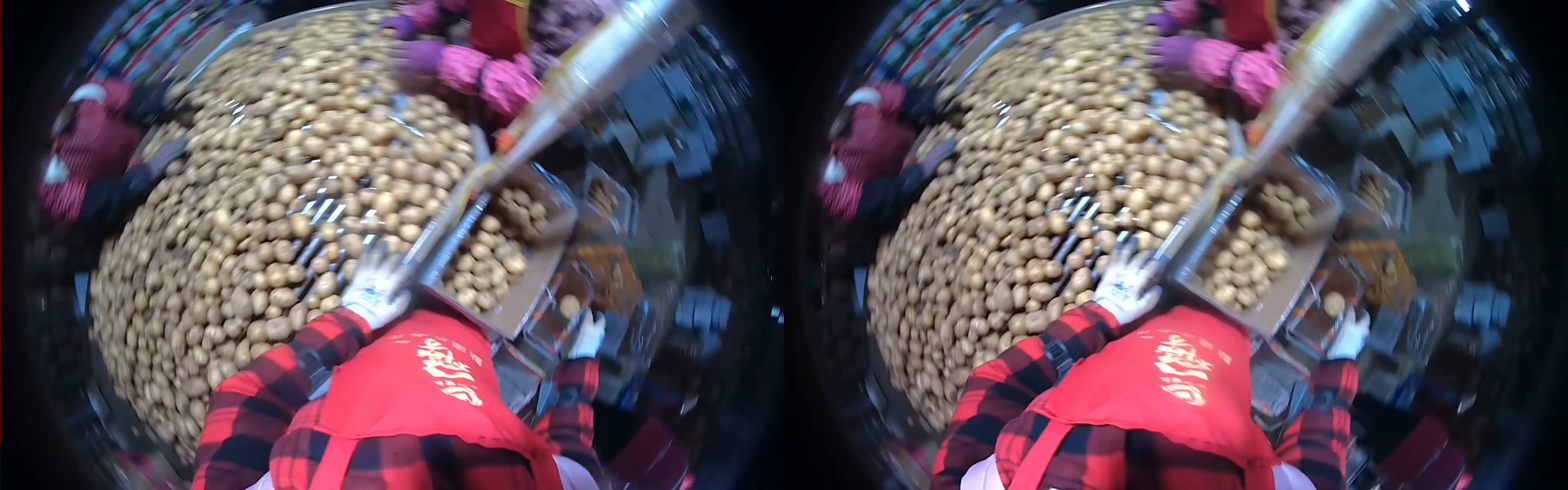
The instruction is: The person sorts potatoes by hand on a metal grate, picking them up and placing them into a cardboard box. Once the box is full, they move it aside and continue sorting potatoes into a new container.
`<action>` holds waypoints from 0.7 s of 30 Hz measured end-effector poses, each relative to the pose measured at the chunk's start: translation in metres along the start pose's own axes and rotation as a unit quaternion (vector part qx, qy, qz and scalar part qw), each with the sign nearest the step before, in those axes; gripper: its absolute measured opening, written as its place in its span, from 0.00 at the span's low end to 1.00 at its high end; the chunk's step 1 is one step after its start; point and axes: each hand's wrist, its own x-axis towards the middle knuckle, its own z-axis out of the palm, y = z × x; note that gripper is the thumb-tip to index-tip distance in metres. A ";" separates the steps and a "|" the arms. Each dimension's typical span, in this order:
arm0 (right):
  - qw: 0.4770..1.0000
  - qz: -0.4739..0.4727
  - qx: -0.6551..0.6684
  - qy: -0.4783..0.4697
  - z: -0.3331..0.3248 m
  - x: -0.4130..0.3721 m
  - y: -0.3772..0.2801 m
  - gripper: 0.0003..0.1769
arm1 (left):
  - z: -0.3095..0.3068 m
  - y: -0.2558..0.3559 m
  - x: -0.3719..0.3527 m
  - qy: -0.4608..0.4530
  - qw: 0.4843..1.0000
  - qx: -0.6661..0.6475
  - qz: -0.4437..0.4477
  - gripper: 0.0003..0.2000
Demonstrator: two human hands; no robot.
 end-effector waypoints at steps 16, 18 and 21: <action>0.610 -0.698 -0.110 -0.359 0.411 -0.257 -0.229 0.27 | -0.041 -0.084 -0.096 0.081 0.938 0.069 -0.330 0.30; 0.586 -0.720 -0.074 -0.363 0.459 -0.268 -0.261 0.27 | -0.038 -0.089 -0.097 0.062 0.940 0.064 -0.330 0.29; 0.596 -0.716 -0.081 -0.355 0.554 -0.282 -0.297 0.30 | -0.043 -0.089 -0.094 0.042 0.941 0.068 -0.328 0.30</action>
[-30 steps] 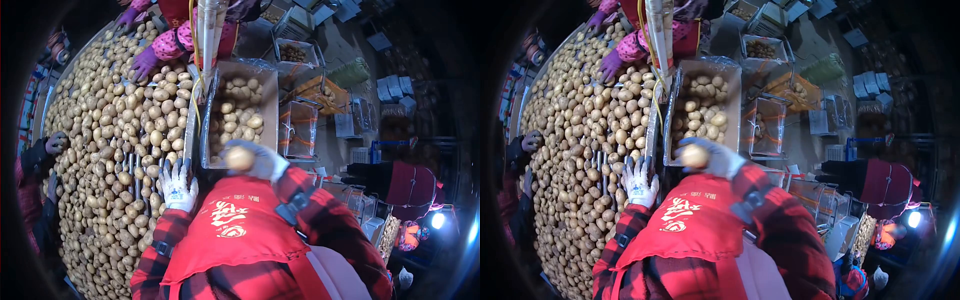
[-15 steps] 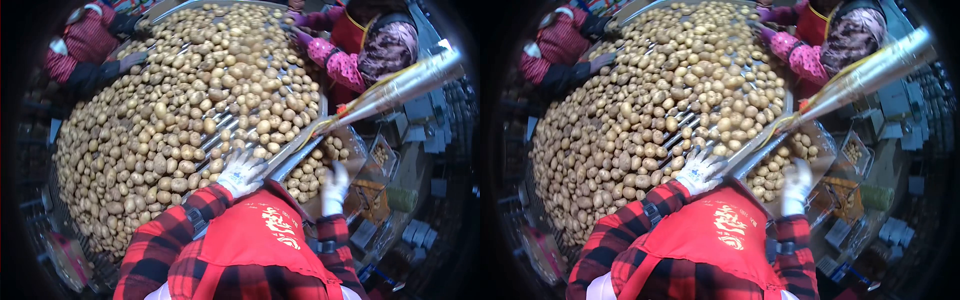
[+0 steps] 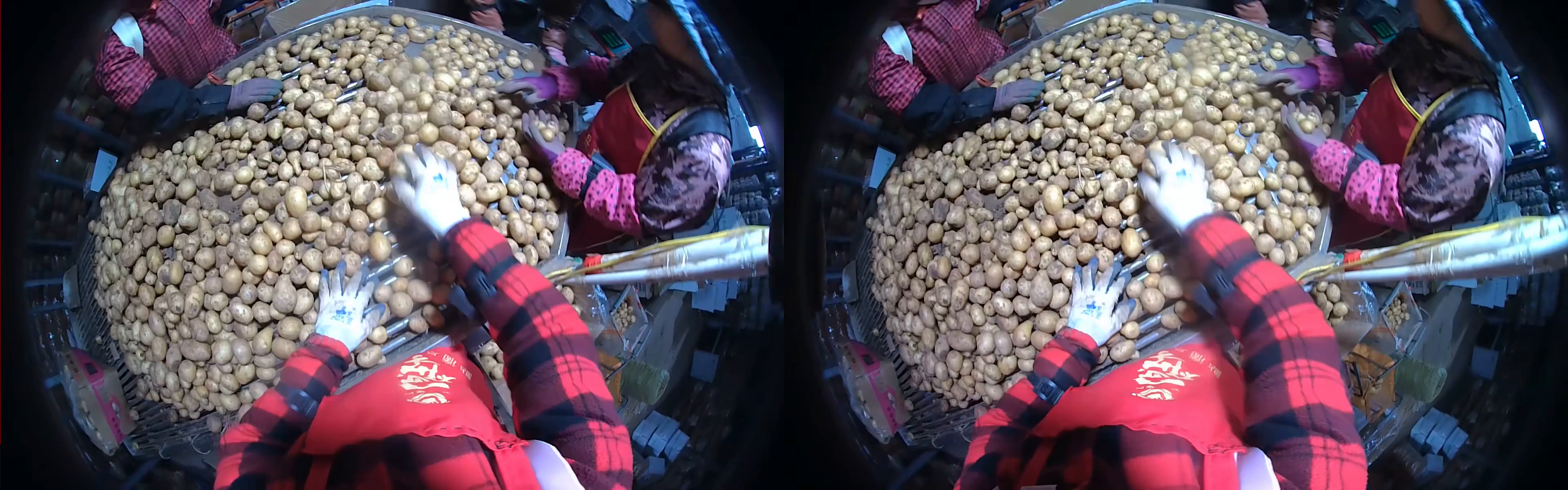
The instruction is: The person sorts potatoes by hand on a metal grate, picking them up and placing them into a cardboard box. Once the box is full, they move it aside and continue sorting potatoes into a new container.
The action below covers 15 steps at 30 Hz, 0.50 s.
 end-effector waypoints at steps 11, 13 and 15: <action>0.980 -0.047 0.163 -0.106 0.012 -0.037 -0.086 0.26 | -0.009 -0.001 0.010 -0.107 0.993 -0.041 -0.040 0.30; 0.983 -0.110 0.140 -0.044 0.013 -0.019 -0.032 0.27 | -0.011 -0.003 0.007 -0.069 0.996 -0.061 -0.018 0.30; 0.992 -0.005 0.128 -0.012 -0.015 0.037 0.000 0.26 | -0.014 0.000 0.007 -0.091 0.994 -0.051 -0.039 0.29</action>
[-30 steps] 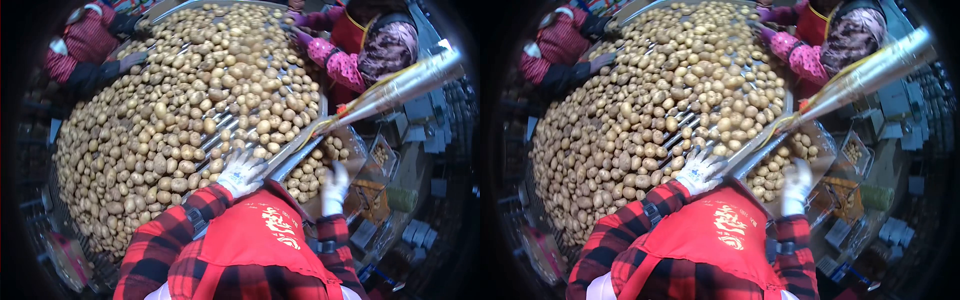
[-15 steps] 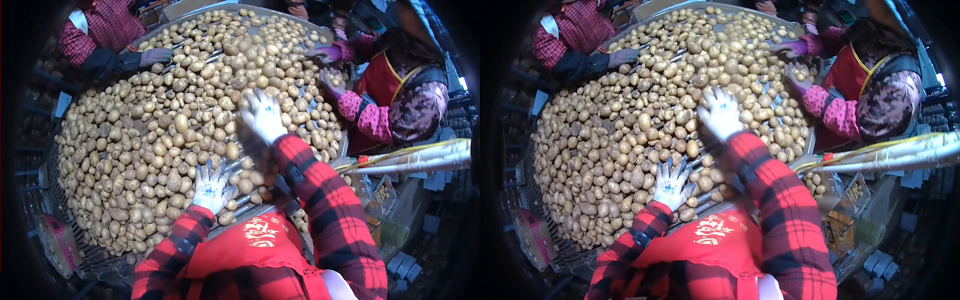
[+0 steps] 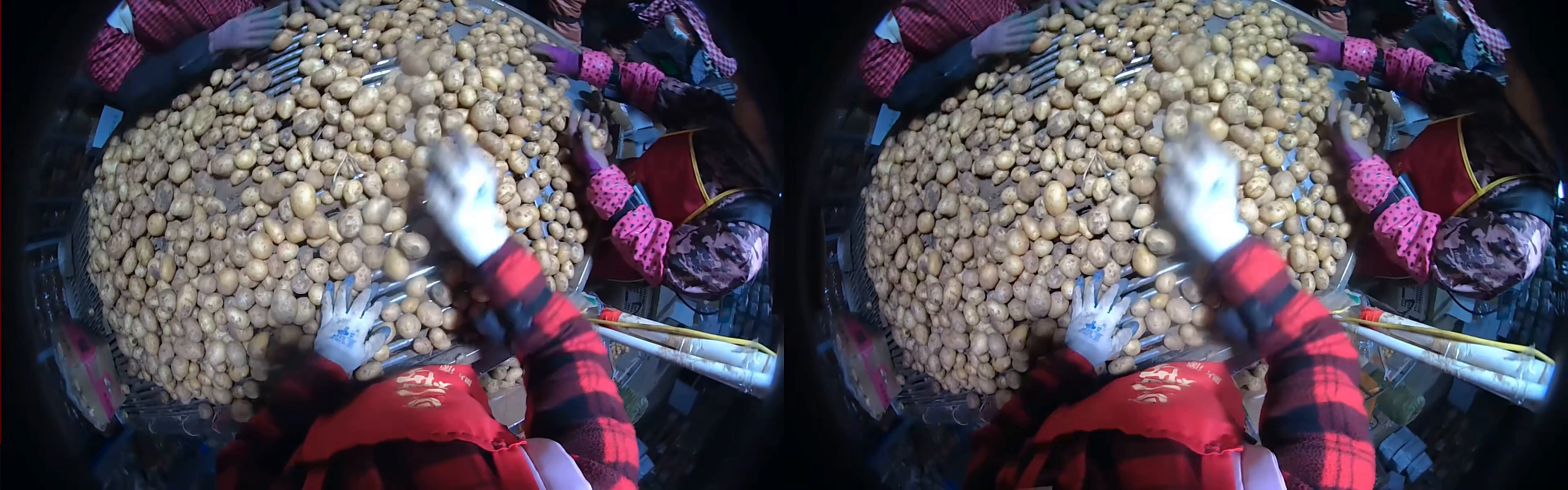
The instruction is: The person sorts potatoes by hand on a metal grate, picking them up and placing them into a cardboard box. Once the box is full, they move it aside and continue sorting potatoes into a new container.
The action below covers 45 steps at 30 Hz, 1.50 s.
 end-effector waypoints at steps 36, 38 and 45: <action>0.357 0.171 0.917 -0.050 -0.081 -0.086 -0.011 0.41 | 0.010 -0.001 -0.003 0.081 0.994 0.060 0.044 0.26; 0.380 0.224 0.897 -0.023 -0.090 -0.117 -0.029 0.41 | 0.013 0.000 -0.003 0.089 0.992 0.077 0.047 0.26; 0.661 0.300 0.677 0.120 -0.257 -0.332 -0.072 0.51 | 0.012 0.031 -0.020 0.179 0.972 0.107 0.108 0.32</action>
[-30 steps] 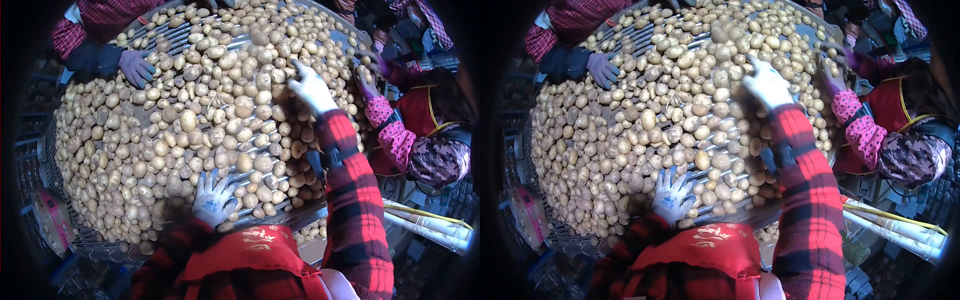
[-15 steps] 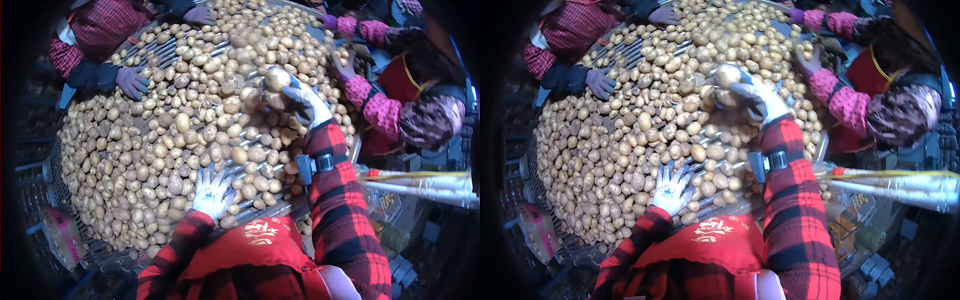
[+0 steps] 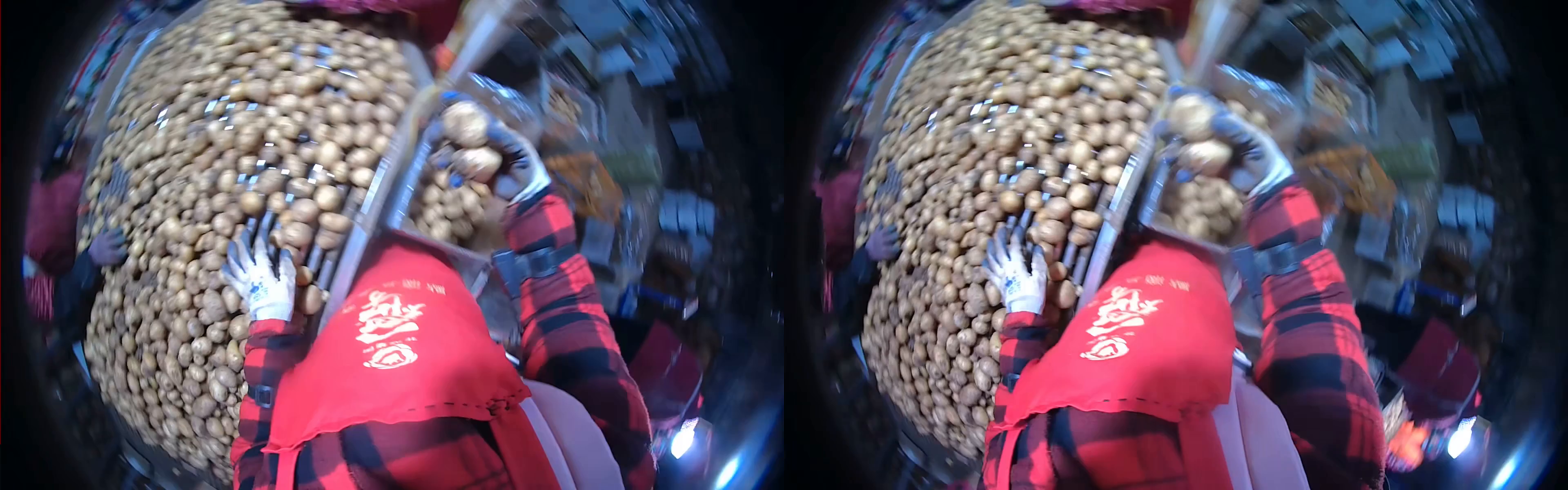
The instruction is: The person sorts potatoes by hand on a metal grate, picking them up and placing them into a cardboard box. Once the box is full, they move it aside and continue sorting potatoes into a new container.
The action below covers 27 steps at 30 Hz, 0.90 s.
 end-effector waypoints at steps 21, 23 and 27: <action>0.871 -0.005 0.038 0.490 -0.111 -0.285 0.135 0.22 | 0.058 0.079 0.000 -0.126 0.957 -0.082 0.248 0.41; 0.864 -0.016 0.193 0.464 -0.165 -0.282 0.114 0.21 | 0.042 0.086 0.003 -0.136 0.958 -0.091 0.237 0.40; 0.664 -0.147 -0.395 0.618 -0.190 -0.204 0.065 0.31 | 0.041 0.080 0.001 -0.131 0.955 -0.108 0.241 0.40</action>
